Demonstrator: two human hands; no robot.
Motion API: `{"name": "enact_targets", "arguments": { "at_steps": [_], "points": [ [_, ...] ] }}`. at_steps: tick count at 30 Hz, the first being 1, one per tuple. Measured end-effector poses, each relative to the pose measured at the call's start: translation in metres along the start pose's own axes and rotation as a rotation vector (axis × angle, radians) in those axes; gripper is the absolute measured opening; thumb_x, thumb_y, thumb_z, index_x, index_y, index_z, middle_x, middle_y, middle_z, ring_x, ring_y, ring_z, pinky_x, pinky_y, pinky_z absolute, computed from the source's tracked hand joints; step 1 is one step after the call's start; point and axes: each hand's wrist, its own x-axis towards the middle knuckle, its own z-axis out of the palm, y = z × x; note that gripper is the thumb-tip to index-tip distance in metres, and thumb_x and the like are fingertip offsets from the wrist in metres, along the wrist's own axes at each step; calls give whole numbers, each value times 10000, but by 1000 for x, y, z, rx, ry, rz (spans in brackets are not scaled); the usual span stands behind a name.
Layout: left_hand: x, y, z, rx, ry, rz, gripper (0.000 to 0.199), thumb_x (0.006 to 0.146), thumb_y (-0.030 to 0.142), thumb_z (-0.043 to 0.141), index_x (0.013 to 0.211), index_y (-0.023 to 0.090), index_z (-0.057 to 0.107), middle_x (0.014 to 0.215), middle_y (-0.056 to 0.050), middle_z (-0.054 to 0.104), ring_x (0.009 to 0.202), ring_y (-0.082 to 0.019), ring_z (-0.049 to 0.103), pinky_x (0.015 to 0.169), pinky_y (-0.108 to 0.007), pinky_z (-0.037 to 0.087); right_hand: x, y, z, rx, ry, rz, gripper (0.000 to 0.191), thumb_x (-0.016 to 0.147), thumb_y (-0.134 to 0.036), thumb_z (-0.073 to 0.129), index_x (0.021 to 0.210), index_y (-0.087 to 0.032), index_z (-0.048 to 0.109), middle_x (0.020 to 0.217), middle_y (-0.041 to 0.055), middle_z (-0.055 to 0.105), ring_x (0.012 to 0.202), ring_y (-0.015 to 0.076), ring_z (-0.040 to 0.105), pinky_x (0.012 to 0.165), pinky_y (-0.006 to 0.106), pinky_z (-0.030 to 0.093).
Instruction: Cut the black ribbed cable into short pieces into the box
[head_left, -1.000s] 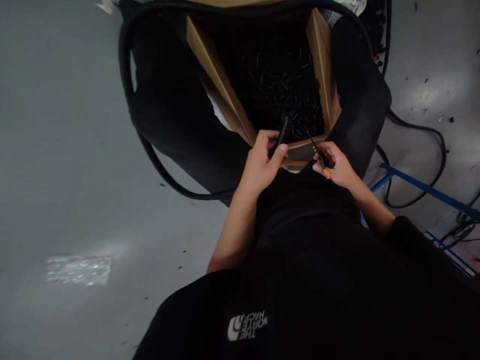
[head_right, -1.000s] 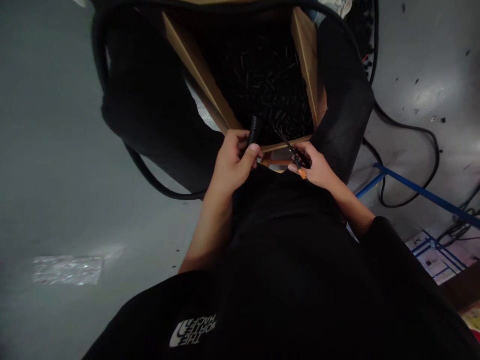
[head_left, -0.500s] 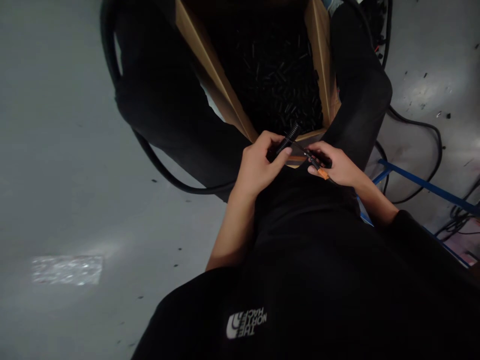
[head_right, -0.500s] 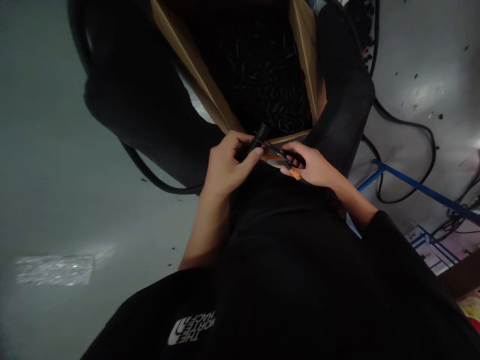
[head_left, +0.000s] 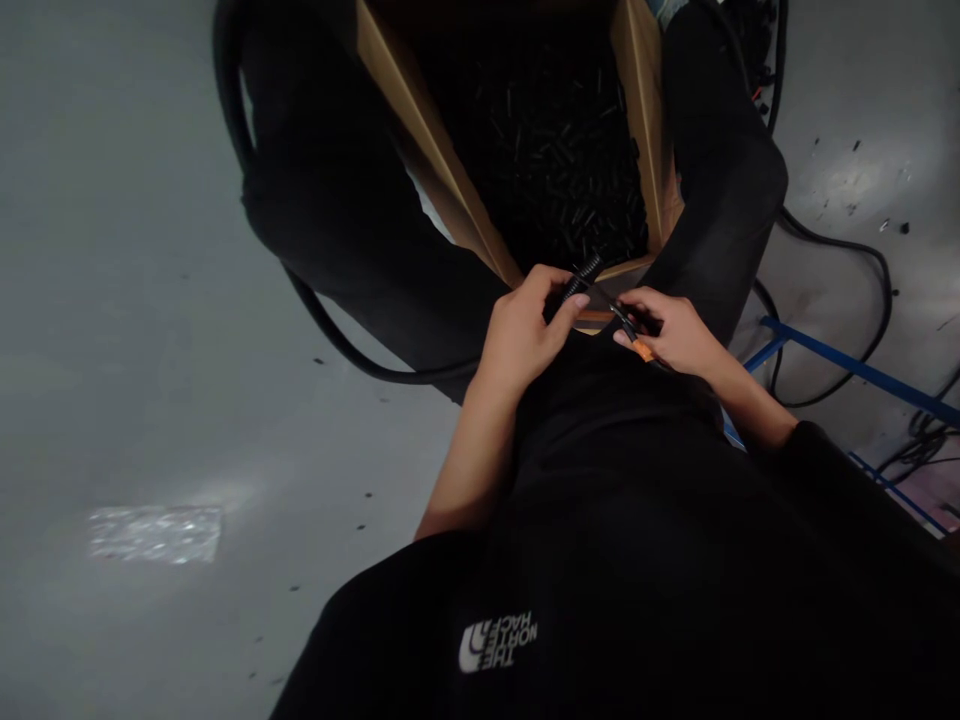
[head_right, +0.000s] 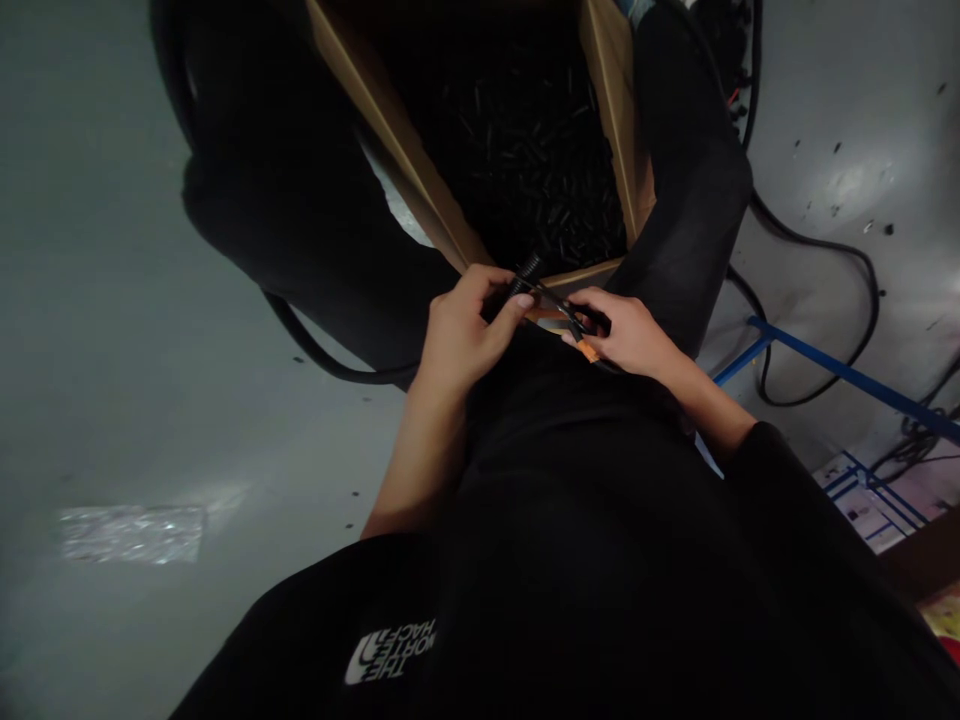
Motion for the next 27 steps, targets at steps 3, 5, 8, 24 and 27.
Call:
{"name": "enact_targets", "arguments": {
  "at_steps": [3, 5, 8, 24, 27],
  "points": [
    [-5, 5, 0, -88, -57, 65, 349, 1082, 553, 624, 1131, 223, 727, 1048, -58, 814, 869, -189, 754, 799, -305, 588, -3, -10, -9, -34, -50, -17, 418, 935, -467, 807, 1262, -217, 733, 1074, 35, 753, 879, 166, 700, 837, 340, 588],
    [-10, 12, -3, -182, -138, 122, 373, 1097, 566, 603, 1121, 217, 732, 988, -49, 806, 808, -173, 746, 769, -296, 587, -5, -21, -15, -80, -73, -78, 440, 923, -463, 836, 1283, -235, 731, 1170, 52, 746, 954, 191, 719, 884, 358, 611],
    [-15, 20, -13, -322, -189, 136, 411, 1096, 603, 611, 1026, 213, 718, 818, -15, 757, 629, -131, 682, 650, -265, 556, -7, -37, -23, -156, -95, -184, 434, 955, -490, 838, 1313, -264, 739, 1226, 49, 741, 999, 203, 732, 944, 363, 615],
    [-1, -20, -33, -1040, -879, -69, 427, 1054, 555, 716, 1015, 147, 833, 582, -29, 611, 347, -68, 382, 330, -211, 275, -2, -32, -19, -135, -271, -335, 427, 1017, -475, 802, 1358, -220, 772, 1055, 47, 759, 824, 143, 666, 817, 282, 539],
    [1, -23, -29, -987, -914, -139, 453, 1061, 572, 704, 1018, 138, 825, 525, 6, 536, 355, -62, 365, 350, -205, 277, -1, -25, -17, -182, -290, -275, 451, 997, -480, 820, 1366, -224, 769, 1092, 59, 756, 881, 166, 695, 837, 296, 542]
  ]
}}
